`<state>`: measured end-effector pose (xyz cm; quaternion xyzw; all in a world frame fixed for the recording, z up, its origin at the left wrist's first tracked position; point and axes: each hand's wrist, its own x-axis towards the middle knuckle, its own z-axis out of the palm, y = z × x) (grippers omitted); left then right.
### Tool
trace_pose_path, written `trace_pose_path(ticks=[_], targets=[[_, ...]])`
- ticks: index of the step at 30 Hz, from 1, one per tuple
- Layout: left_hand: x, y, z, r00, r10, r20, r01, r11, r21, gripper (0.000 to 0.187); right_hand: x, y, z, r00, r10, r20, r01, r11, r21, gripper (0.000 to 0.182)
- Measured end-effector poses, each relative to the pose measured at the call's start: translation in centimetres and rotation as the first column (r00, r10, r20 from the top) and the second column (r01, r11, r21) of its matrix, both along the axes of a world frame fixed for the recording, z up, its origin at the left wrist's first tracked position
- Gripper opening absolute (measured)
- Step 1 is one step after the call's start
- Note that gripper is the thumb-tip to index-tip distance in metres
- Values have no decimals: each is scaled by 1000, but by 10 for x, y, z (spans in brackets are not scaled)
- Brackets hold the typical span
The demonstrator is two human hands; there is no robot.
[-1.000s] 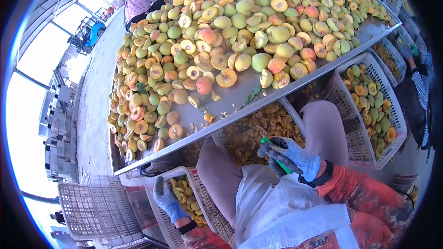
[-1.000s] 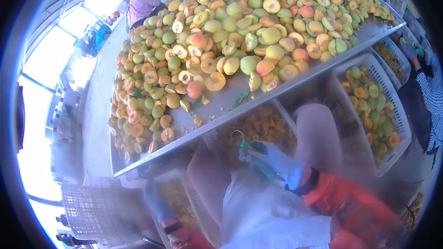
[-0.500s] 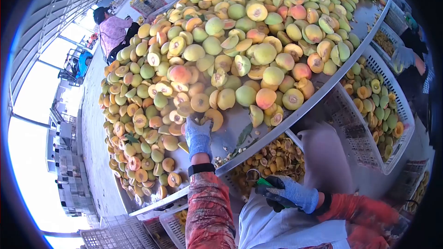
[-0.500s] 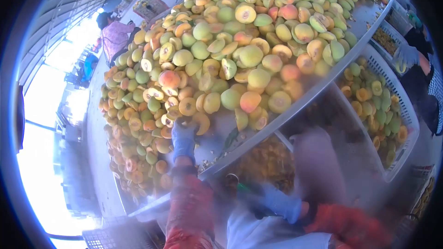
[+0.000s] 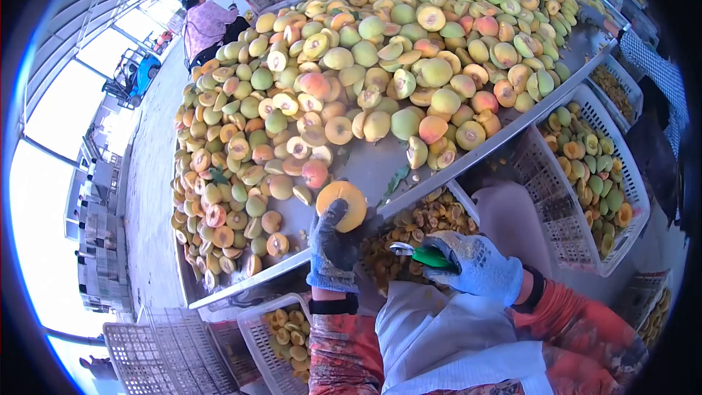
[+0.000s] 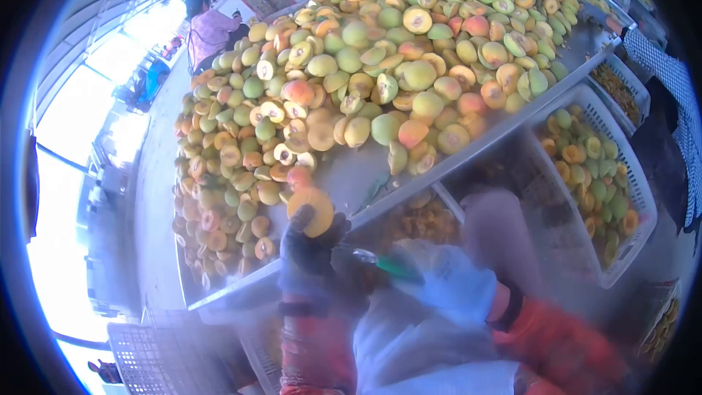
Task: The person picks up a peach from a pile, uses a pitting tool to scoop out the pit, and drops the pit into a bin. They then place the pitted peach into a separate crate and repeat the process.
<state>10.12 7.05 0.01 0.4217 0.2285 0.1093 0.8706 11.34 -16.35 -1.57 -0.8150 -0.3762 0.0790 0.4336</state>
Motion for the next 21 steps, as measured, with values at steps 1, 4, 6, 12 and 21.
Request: trace_pose_path(ticks=[1,4,6,12,21], targets=[[-15,-6,-3,1000,13,20,-9,981,-192,44,-1,4,8,1000,21,7,-21,1000,-10,50],[-49,-28,-3,997,60,40,-47,959,-281,41,-17,23,28,995,16,96,-27,993,116,30],[-65,-34,-6,990,88,108,-62,972,-228,36,-28,29,34,996,36,85,-44,995,95,27],[-98,-46,-3,975,157,159,-121,969,-216,31,-52,28,23,991,82,107,-88,995,55,24],[-100,-60,10,966,138,218,-141,990,-1,43,-61,16,44,998,65,10,-65,998,5,26]])
